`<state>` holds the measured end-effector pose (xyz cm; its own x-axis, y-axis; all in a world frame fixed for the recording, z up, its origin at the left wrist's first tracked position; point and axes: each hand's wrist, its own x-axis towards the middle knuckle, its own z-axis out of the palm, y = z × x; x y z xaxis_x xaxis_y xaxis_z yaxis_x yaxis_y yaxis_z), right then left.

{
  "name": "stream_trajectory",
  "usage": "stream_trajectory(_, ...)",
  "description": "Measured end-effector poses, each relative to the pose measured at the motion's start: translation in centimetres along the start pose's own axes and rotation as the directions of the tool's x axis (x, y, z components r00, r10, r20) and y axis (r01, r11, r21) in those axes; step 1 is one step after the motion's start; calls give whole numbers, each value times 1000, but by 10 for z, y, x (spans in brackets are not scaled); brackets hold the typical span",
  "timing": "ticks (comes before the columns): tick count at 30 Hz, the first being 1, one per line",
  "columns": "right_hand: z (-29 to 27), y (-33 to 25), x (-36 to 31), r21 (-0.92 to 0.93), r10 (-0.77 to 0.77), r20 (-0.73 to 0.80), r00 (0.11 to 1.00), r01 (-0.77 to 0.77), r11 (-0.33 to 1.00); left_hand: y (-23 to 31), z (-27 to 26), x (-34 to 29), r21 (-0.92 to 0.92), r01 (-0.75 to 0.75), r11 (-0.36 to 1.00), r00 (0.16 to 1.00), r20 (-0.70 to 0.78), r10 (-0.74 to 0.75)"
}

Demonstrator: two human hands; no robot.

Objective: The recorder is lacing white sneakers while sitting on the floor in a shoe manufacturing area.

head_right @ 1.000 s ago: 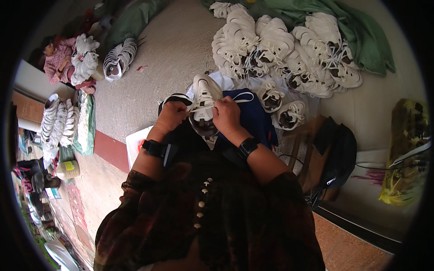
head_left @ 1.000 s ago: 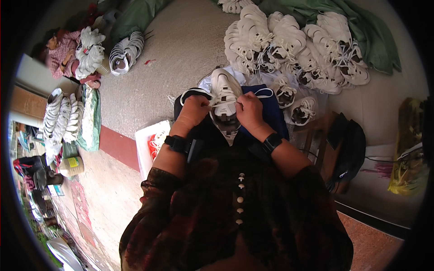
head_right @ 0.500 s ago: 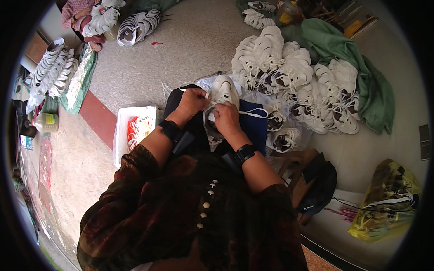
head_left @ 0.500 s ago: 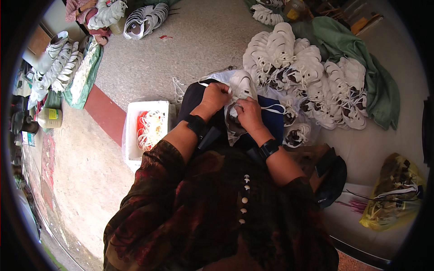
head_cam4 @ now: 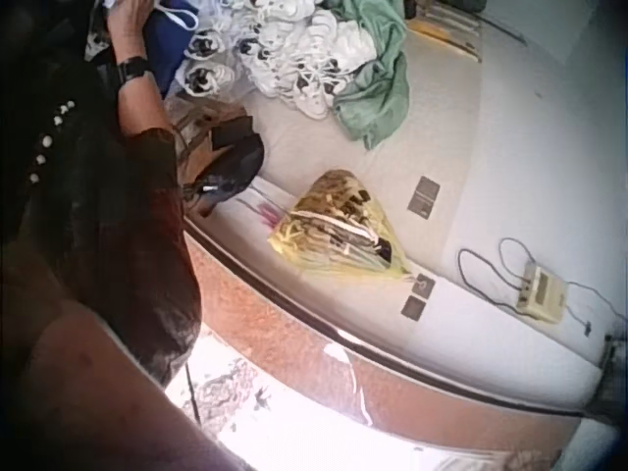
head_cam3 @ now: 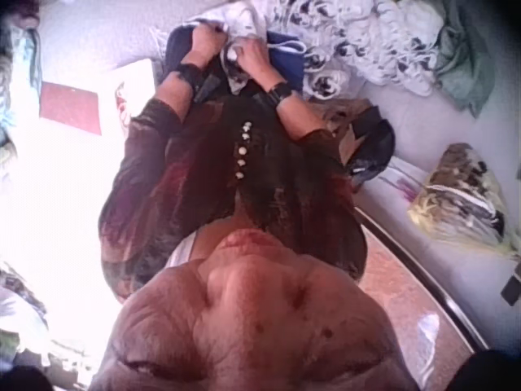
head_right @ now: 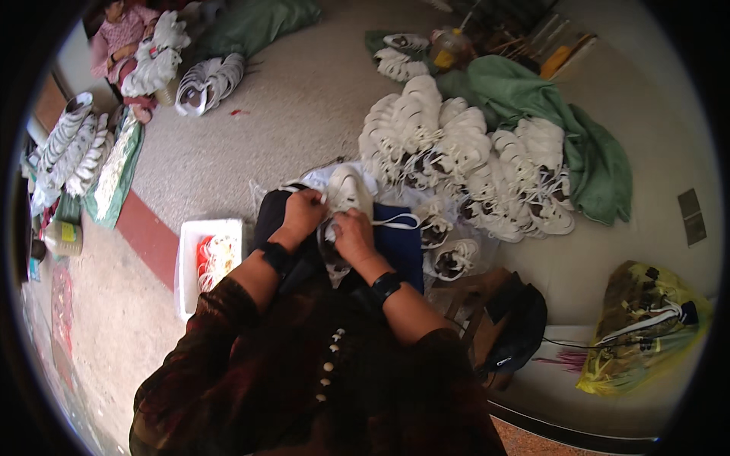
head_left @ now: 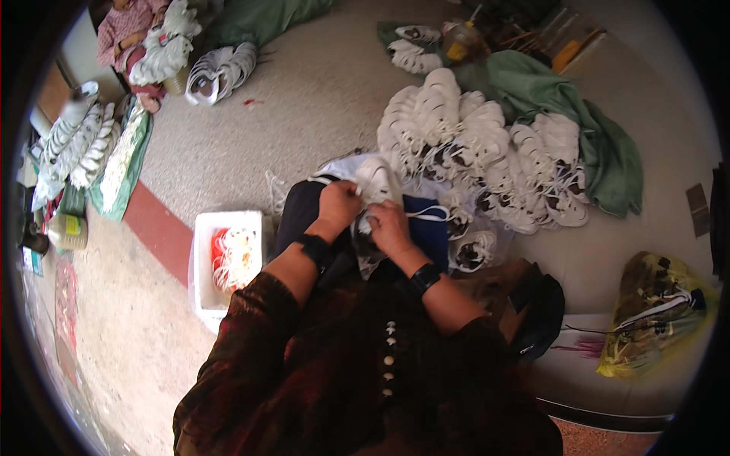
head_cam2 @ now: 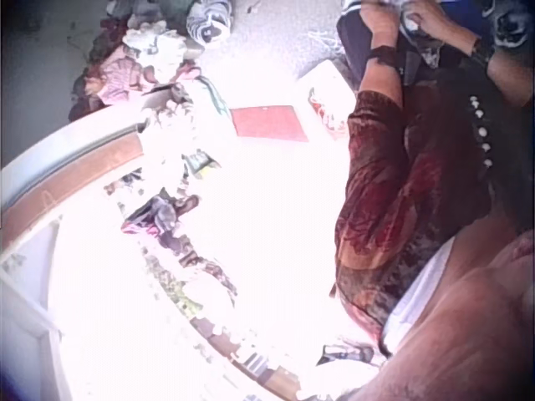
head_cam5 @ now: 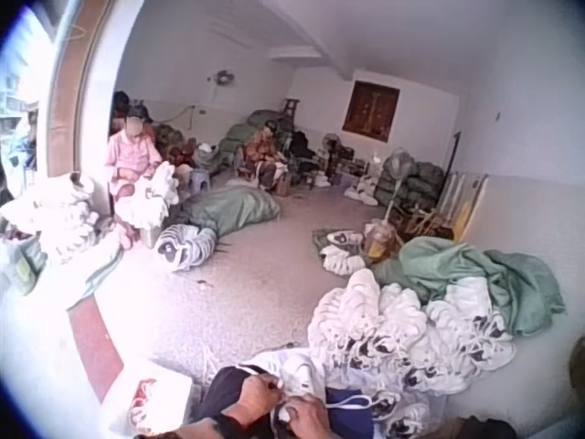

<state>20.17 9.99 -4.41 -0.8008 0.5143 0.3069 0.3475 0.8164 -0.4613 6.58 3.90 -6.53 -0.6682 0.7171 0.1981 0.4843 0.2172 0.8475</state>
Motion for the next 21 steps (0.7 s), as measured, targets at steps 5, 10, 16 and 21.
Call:
stream_trajectory(5,4,-9,-8,45,8,3,1000,-9,999,-5,-6,-2,13,177,984,959,221,-175)
stream_trajectory(10,5,-6,-6,11,-15,-54,998,16,1000,19,-9,-15,297,-72,952,993,111,40)
stream_trajectory(16,10,-3,0,-47,-32,-105,994,27,999,40,-18,-25,431,-316,845,937,281,207)
stream_trajectory(21,8,-11,8,-143,-59,-64,996,50,988,23,-15,-18,338,-224,914,964,215,157)
